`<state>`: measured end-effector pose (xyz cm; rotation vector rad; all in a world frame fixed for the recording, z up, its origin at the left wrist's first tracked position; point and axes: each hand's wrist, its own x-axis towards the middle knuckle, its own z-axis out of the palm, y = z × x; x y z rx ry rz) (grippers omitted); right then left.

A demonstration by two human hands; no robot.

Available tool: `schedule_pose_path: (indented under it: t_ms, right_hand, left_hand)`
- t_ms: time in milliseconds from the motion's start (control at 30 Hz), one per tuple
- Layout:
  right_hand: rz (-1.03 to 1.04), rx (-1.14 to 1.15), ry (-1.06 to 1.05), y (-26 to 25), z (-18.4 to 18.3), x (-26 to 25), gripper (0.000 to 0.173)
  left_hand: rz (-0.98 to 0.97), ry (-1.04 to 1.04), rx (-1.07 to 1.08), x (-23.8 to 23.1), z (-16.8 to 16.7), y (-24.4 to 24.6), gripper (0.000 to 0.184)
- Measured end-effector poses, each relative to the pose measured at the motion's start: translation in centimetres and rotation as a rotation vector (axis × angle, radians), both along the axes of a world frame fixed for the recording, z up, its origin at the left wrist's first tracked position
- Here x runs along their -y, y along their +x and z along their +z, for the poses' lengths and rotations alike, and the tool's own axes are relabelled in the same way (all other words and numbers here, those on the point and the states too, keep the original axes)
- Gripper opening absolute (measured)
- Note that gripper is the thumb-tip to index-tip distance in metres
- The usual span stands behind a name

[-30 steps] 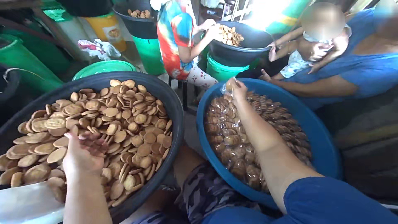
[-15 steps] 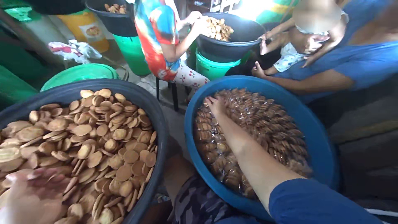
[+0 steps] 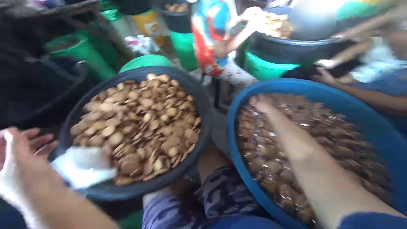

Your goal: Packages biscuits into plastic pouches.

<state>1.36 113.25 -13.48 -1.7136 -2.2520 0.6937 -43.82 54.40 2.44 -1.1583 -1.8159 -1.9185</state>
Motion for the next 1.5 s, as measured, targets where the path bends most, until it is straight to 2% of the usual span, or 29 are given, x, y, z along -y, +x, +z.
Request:
schedule_pose_path:
  t_ms: [33, 67, 133, 200, 267, 367, 433, 500, 567, 633, 767, 833, 900, 967, 1033, 1100, 1167, 1233, 1333, 1400, 1500]
  right_hand:
    - [-0.056, -0.044, 0.045, -0.7, 0.5, -0.3, 0.077]
    - [-0.067, -0.085, 0.122, -1.7, 0.9, -0.7, 0.081]
    - [0.016, -0.244, 0.286, -5.0, 3.6, 1.3, 0.075]
    - [0.198, -0.441, 0.370, -8.7, 7.5, 5.7, 0.066]
    - [0.415, -0.541, 0.417, -12.5, 10.0, 9.5, 0.057]
    - [0.586, -0.447, 0.355, -17.9, 11.6, 13.2, 0.056]
    - [0.579, -0.292, 0.259, -20.4, 11.1, 14.4, 0.064]
    - [0.589, -0.105, 0.223, -21.5, 10.6, 14.8, 0.071]
    - [0.625, -0.014, 0.255, -21.7, 10.2, 14.7, 0.066]
    - [0.664, 0.021, 0.283, -21.5, 9.9, 14.6, 0.060]
    - [0.674, 0.046, 0.291, -21.2, 10.0, 14.6, 0.055]
    - [0.668, 0.059, 0.283, -21.3, 10.0, 14.8, 0.054]
    - [0.668, 0.054, 0.282, -21.4, 10.0, 14.6, 0.054]
    - [0.670, 0.022, 0.275, -21.2, 10.0, 14.6, 0.052]
    - [0.665, -0.012, 0.260, -21.1, 10.1, 14.6, 0.051]
    - [0.659, -0.024, 0.255, -21.1, 10.0, 14.5, 0.050]
    - [0.652, -0.026, 0.260, -21.3, 9.9, 14.4, 0.049]
    - [0.649, 0.000, 0.254, -21.5, 9.9, 14.4, 0.049]
    - [0.655, 0.034, 0.263, -21.6, 9.9, 14.5, 0.050]
    - [0.654, 0.022, 0.260, -21.5, 10.0, 14.5, 0.049]
    - [0.638, -0.014, 0.245, -21.2, 9.9, 14.6, 0.047]
  left_hand:
    - [0.343, -0.013, 0.249, -1.0, 4.9, 5.3, 0.031]
    - [0.527, -0.059, 0.406, -1.8, 8.3, 8.1, 0.038]
    - [0.682, -0.198, 0.528, -1.1, 10.3, 9.0, 0.055]
    - [0.724, -0.472, 0.594, 0.1, 9.0, 7.6, 0.074]
    - [0.758, -0.769, 0.653, 0.1, 6.6, 6.2, 0.094]
    - [0.801, -1.082, 0.695, -1.2, 3.1, 4.6, 0.110]
    - [0.780, -1.236, 0.670, -2.1, 1.9, 3.8, 0.103]
    - [0.776, -1.312, 0.651, -3.2, 1.7, 3.2, 0.085]
    - [0.813, -1.369, 0.677, -4.7, 1.5, 2.6, 0.074]
    - [0.818, -1.447, 0.670, -6.3, 1.1, 2.6, 0.072]
    - [0.743, -1.652, 0.358, -9.9, 1.2, 7.2, 0.064]
    - [0.698, -1.701, 0.161, -11.3, 0.3, 9.2, 0.060]
    - [0.644, -1.718, 0.111, -11.7, 0.6, 9.9, 0.065]
    - [0.621, -1.606, 0.240, -9.9, 1.9, 8.8, 0.070]
    - [0.618, -1.396, 0.424, -6.4, 3.1, 6.6, 0.069]
    - [0.649, -1.233, 0.530, -3.0, 3.9, 4.7, 0.061]
    - [0.706, -1.158, 0.558, -0.7, 5.1, 3.6, 0.056]
    - [0.778, -1.205, 0.526, 0.1, 6.0, 2.3, 0.054]
    - [0.831, -1.377, 0.473, -2.1, 6.7, 1.0, 0.048]
    - [0.862, -1.430, 0.475, -4.3, 6.0, 0.2, 0.047]
    - [0.862, -1.466, 0.424, -6.9, 3.3, -0.6, 0.052]
